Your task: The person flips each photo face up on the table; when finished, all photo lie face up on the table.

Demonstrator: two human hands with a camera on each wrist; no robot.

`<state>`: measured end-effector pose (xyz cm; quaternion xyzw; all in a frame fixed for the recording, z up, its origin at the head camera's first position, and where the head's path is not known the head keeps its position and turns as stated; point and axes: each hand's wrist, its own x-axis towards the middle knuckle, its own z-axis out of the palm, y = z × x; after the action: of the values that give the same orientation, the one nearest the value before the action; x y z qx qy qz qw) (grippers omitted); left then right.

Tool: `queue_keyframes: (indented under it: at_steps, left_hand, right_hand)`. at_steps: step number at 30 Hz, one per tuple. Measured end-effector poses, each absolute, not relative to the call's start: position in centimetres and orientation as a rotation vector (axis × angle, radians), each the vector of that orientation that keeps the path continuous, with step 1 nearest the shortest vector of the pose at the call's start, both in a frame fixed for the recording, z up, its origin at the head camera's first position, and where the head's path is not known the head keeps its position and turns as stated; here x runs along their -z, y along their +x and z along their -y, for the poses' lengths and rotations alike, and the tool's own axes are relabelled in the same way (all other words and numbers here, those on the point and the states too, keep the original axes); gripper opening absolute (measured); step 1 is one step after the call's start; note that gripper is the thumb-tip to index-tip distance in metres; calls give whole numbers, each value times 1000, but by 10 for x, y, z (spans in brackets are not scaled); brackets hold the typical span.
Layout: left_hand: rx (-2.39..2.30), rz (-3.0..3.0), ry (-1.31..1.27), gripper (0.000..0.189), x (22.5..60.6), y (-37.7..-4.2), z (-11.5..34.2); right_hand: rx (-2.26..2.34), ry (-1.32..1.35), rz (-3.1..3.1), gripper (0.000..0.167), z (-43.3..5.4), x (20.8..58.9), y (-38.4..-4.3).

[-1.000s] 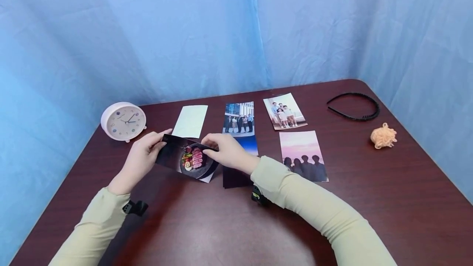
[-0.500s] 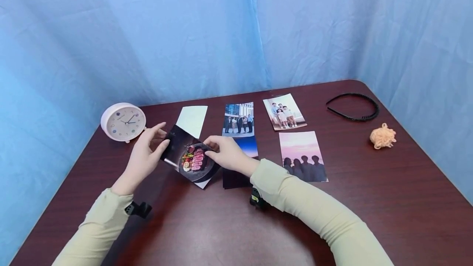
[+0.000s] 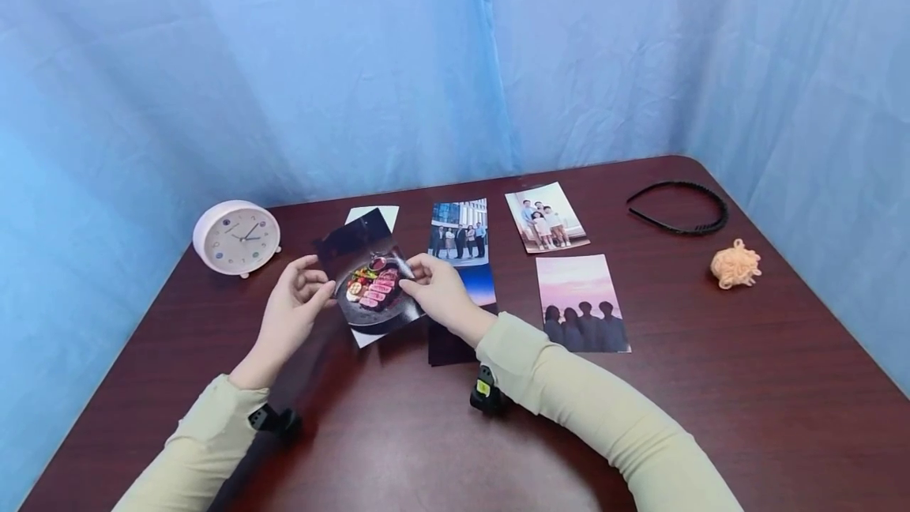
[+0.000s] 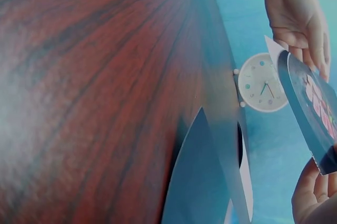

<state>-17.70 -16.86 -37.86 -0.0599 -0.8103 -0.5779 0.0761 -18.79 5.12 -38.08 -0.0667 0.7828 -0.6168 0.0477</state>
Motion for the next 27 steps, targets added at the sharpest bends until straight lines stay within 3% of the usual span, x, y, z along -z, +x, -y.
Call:
queue_keyframes:
  at_steps: [6, 27]
  left_hand:
    - [1796, 2418, -158, 43, 379, -176, 165]
    - [1845, 2697, -135, 50, 388, -181, 193]
  right_hand:
    - [1968, -126, -2295, 20, -48, 382, -188]
    - [1733, -179, -2151, 21, -40, 391, -192]
